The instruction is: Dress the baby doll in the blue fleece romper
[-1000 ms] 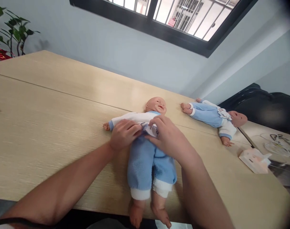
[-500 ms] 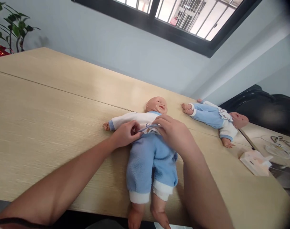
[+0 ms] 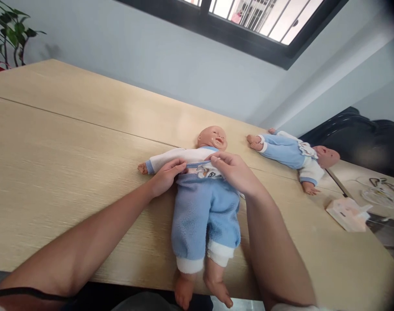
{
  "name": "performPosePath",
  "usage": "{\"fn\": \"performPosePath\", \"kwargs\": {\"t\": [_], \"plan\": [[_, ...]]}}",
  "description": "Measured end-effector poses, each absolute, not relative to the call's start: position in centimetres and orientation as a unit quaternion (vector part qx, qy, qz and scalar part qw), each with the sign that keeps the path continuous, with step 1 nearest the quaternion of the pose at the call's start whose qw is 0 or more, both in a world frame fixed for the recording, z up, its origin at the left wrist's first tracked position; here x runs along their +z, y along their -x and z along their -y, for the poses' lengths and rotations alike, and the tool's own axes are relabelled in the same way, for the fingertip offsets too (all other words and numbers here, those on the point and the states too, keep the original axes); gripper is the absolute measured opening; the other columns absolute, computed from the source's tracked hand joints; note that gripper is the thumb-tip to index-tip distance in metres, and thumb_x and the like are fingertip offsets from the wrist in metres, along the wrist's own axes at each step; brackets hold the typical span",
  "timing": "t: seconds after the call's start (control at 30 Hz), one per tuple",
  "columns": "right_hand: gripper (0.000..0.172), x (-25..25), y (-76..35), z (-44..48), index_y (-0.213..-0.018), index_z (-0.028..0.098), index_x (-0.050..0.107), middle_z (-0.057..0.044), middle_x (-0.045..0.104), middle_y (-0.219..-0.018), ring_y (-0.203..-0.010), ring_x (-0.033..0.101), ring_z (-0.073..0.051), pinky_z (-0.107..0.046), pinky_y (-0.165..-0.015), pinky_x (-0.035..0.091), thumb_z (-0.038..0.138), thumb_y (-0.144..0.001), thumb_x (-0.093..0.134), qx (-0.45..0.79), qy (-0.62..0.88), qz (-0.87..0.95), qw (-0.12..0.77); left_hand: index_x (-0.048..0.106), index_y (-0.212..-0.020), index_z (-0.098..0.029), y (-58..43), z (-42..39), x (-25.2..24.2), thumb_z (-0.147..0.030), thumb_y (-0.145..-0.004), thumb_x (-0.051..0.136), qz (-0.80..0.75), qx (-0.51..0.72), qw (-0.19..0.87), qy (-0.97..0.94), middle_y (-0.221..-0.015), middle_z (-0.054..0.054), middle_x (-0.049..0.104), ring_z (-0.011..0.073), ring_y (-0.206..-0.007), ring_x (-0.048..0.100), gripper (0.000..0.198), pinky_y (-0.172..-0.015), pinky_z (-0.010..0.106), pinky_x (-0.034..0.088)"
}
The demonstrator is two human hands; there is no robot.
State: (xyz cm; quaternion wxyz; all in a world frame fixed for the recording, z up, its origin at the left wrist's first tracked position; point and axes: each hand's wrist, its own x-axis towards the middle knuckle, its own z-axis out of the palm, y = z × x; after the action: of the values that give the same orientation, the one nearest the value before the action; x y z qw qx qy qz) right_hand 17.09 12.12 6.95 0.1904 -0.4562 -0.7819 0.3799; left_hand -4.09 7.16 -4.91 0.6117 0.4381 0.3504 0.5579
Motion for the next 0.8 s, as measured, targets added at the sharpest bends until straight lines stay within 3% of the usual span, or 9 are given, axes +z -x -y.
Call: {"fn": "performPosePath", "kwargs": {"t": [0.17,0.3,0.37,0.47,0.6,0.73,0.8], "plan": [[0.038,6.7,-16.8,-12.2,-0.090,0.017,0.075,-0.002,0.068,-0.083,-0.072,0.053,-0.016,-0.028,-0.064,0.038,0.052,-0.094,0.061,0.396,0.437,0.795,0.146,0.061,-0.090,-0.018,4.0,-7.0,-4.4,-0.053,-0.091,0.069,-0.376,0.553,0.599,-0.440,-0.082,-0.003,0.055,0.0123,-0.075,0.049,0.036,-0.071,0.026,0.042],[0.038,6.4,-16.6,-12.1,-0.089,0.017,0.074,-0.001,0.066,-0.074,-0.063,0.050,-0.014,-0.026,-0.057,0.036,0.054,-0.091,0.065,0.459,0.460,0.738,0.183,0.065,-0.095,-0.017,4.1,-6.8,-4.1,-0.055,-0.093,0.066,-0.403,0.522,0.537,-0.526,-0.087,-0.001,0.060,0.0143,-0.081,0.052,0.038,-0.075,0.027,0.044],[0.036,6.2,-16.5,-12.0,-0.099,0.018,0.074,-0.002,0.070,-0.079,-0.063,0.056,-0.014,-0.026,-0.057,0.041,0.052,-0.088,0.070,0.535,0.460,0.675,0.214,0.066,-0.092,-0.017,4.1,-6.8,-4.1,-0.056,-0.093,0.064,-0.409,0.513,0.522,-0.545,-0.086,0.000,0.062,0.0151,-0.082,0.054,0.039,-0.076,0.028,0.045],[0.041,5.8,-16.3,-12.1,-0.119,0.022,0.071,-0.006,0.078,-0.101,-0.081,0.071,-0.020,-0.030,-0.070,0.055,0.046,-0.086,0.073,0.642,0.428,0.588,0.244,0.061,-0.082,-0.019,3.9,-7.0,-4.2,-0.058,-0.095,0.057,-0.402,0.551,0.543,-0.490,-0.085,0.002,0.064,0.0177,-0.084,0.058,0.042,-0.081,0.032,0.050],[0.047,5.4,-16.1,-12.3,-0.131,0.022,0.065,-0.010,0.076,-0.120,-0.105,0.075,-0.027,-0.041,-0.090,0.060,0.041,-0.088,0.065,0.690,0.399,0.553,0.243,0.054,-0.076,-0.020,3.8,-7.3,-4.5,-0.053,-0.099,0.050,-0.371,0.562,0.581,-0.457,-0.083,0.003,0.063,0.0194,-0.082,0.059,0.041,-0.082,0.037,0.052],[0.045,5.1,-15.8,-12.6,-0.131,0.020,0.062,-0.012,0.076,-0.119,-0.105,0.075,-0.028,-0.043,-0.091,0.062,0.035,-0.089,0.063,0.664,0.435,0.544,0.271,0.059,-0.100,-0.019,3.8,-7.3,-4.8,-0.039,-0.092,0.063,-0.382,0.543,0.568,-0.487,-0.092,0.002,0.065,0.0171,-0.083,0.060,0.022,-0.078,0.033,0.052],[0.045,5.0,-15.7,-12.8,-0.131,0.021,0.062,-0.011,0.076,-0.121,-0.105,0.075,-0.028,-0.042,-0.090,0.063,0.032,-0.088,0.064,0.658,0.445,0.531,0.293,0.056,-0.110,-0.020,3.6,-7.3,-4.9,-0.031,-0.087,0.068,-0.432,0.554,0.491,-0.515,-0.095,0.001,0.064,0.0160,-0.084,0.062,0.028,-0.077,0.030,0.051]]}}
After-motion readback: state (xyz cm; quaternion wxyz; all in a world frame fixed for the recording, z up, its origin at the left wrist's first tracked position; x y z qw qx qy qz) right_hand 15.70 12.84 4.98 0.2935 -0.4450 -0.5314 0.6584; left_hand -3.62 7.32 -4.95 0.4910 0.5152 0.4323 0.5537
